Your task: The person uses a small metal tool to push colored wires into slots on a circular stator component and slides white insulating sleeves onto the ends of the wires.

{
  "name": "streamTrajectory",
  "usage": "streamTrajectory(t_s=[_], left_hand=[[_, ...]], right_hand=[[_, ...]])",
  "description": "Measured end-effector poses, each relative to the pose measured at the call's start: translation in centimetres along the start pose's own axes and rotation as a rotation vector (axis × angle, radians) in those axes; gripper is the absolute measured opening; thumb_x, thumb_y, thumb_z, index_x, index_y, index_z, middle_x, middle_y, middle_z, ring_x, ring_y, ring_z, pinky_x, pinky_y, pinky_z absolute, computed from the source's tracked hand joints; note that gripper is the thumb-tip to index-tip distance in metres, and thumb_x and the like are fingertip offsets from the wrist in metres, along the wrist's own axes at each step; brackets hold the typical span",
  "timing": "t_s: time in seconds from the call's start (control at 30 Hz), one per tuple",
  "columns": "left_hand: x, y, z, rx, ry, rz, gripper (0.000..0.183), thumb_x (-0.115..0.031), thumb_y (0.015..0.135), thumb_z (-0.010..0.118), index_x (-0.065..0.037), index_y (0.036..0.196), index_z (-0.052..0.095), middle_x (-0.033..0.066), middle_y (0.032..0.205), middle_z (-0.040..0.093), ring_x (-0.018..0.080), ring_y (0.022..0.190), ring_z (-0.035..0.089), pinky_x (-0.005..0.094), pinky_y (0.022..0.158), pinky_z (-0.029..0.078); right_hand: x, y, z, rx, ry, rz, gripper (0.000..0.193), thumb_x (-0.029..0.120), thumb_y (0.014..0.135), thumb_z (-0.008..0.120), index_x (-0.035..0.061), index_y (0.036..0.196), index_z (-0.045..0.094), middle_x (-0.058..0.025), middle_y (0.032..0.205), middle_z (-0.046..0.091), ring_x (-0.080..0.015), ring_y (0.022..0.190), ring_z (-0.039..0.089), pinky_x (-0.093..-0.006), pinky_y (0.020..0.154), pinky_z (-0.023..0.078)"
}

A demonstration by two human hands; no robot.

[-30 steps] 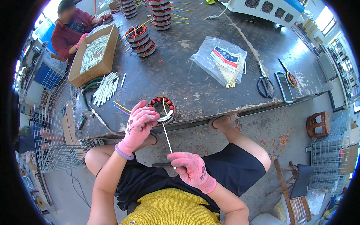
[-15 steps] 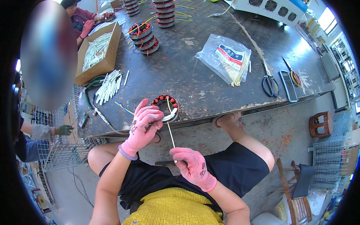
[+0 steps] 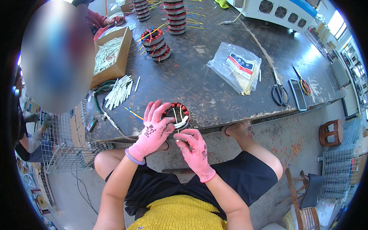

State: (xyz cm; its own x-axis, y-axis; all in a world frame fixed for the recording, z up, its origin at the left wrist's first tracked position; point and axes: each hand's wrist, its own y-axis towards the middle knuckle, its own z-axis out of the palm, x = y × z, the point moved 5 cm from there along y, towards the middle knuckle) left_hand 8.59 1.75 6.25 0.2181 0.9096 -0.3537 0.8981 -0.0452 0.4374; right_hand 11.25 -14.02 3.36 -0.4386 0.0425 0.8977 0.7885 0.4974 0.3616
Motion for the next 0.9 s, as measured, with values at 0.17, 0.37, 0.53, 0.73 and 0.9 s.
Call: streamTrajectory(t_s=[0.17,0.37,0.53,0.73,0.9], left_hand=[[0.3,0.0,0.0,0.016,-0.125,-0.026,0.033,-0.016,0.080,0.071,-0.015,0.112,0.065,0.0104,0.137,0.049,0.0392,0.135,0.037,0.0554,0.116,0.019],[0.3,-0.7,0.5,-0.090,-0.263,0.054,0.039,-0.008,0.075,0.073,-0.017,0.113,0.069,0.0005,0.116,0.067,0.0264,0.122,0.055,0.0528,0.115,0.025],[0.2,-0.8,0.7,-0.140,-0.263,0.085,0.038,-0.006,0.073,0.074,-0.016,0.109,0.070,-0.0021,0.112,0.070,0.0230,0.116,0.060,0.0511,0.113,0.031],[0.1,-1.0,0.7,-0.169,-0.268,0.108,0.040,-0.003,0.071,0.075,-0.015,0.108,0.067,0.0000,0.110,0.071,0.0249,0.114,0.062,0.0533,0.112,0.033],[0.0,-0.9,0.7,-0.175,-0.275,0.097,0.038,-0.002,0.072,0.075,-0.015,0.108,0.067,0.0006,0.110,0.071,0.0249,0.113,0.063,0.0535,0.112,0.033]], right_hand=[[-2.1,-0.9,1.0,0.100,0.472,0.528,0.019,0.018,0.099,0.059,0.0051,0.112,0.065,0.0037,0.088,0.062,-0.0046,0.072,0.056,-0.0201,0.065,0.045],[-2.0,-0.5,1.0,0.102,0.569,0.520,0.020,0.023,0.099,0.058,0.0057,0.108,0.063,0.0015,0.092,0.064,-0.0051,0.078,0.058,-0.0205,0.069,0.045],[-1.7,-0.2,0.8,0.122,0.555,0.460,0.018,0.022,0.100,0.057,0.0050,0.101,0.062,0.0027,0.088,0.061,-0.0037,0.074,0.054,-0.0193,0.066,0.042],[-1.3,-0.3,1.0,0.116,0.541,0.506,0.019,0.023,0.100,0.056,0.0047,0.098,0.061,0.0030,0.082,0.060,-0.0026,0.070,0.051,-0.0185,0.063,0.040],[-1.0,-0.1,1.0,0.093,0.535,0.550,0.016,0.015,0.101,0.053,0.0020,0.095,0.061,0.0024,0.082,0.059,-0.0035,0.072,0.049,-0.0201,0.064,0.043]])
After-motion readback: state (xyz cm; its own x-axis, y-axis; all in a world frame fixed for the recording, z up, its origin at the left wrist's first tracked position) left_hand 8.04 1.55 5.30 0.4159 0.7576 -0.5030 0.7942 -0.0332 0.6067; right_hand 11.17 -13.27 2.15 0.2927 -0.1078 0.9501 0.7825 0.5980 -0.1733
